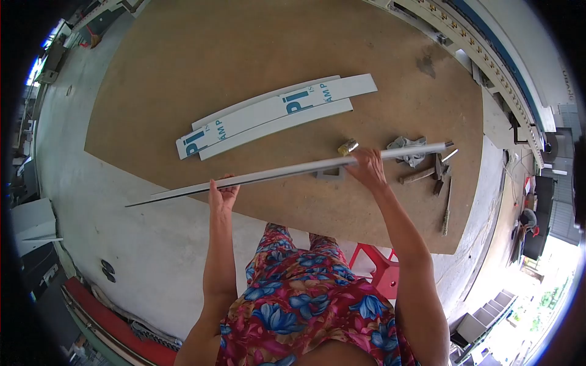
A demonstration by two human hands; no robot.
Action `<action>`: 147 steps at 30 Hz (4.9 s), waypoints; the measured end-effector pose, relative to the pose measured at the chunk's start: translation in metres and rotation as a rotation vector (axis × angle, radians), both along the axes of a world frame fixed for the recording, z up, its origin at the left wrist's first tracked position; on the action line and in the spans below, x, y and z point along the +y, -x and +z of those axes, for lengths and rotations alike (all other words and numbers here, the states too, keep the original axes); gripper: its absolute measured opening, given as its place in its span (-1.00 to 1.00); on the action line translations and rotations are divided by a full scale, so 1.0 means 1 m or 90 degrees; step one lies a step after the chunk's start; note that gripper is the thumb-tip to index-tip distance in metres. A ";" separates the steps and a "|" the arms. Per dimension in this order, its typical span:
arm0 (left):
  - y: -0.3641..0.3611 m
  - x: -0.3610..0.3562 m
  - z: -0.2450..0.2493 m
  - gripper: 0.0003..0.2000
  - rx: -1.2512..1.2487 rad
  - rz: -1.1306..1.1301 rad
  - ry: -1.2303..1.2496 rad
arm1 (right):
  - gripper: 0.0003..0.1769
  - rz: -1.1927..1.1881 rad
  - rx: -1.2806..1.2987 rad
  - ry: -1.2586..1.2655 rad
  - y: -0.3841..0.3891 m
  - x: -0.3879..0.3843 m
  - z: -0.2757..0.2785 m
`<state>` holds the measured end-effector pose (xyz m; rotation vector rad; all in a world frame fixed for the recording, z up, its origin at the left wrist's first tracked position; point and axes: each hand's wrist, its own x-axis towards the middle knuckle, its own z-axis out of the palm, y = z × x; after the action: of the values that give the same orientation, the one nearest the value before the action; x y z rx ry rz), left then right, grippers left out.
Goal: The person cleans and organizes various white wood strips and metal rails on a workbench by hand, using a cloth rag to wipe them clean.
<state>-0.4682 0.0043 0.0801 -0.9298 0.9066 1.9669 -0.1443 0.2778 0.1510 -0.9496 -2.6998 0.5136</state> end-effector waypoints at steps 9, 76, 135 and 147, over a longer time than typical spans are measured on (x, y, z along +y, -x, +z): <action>0.072 0.060 -0.023 -0.48 0.056 0.056 -0.009 | -0.40 -0.192 0.043 -0.063 0.106 0.034 0.007; 0.120 0.190 -0.038 -0.33 1.160 -1.202 0.732 | -0.66 -0.797 0.622 1.030 0.238 -0.075 -0.133; -0.063 0.036 0.094 -0.57 1.354 -1.032 0.156 | -0.26 -0.918 0.816 0.922 0.070 -0.286 0.017; -0.166 -0.047 0.254 -0.59 1.485 -1.141 0.051 | -0.04 -1.077 0.884 0.980 0.016 -0.409 0.102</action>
<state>-0.3023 -0.0425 0.3337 2.1541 1.6047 0.3405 -0.1605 -0.1312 0.2534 -1.5526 0.3600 1.6262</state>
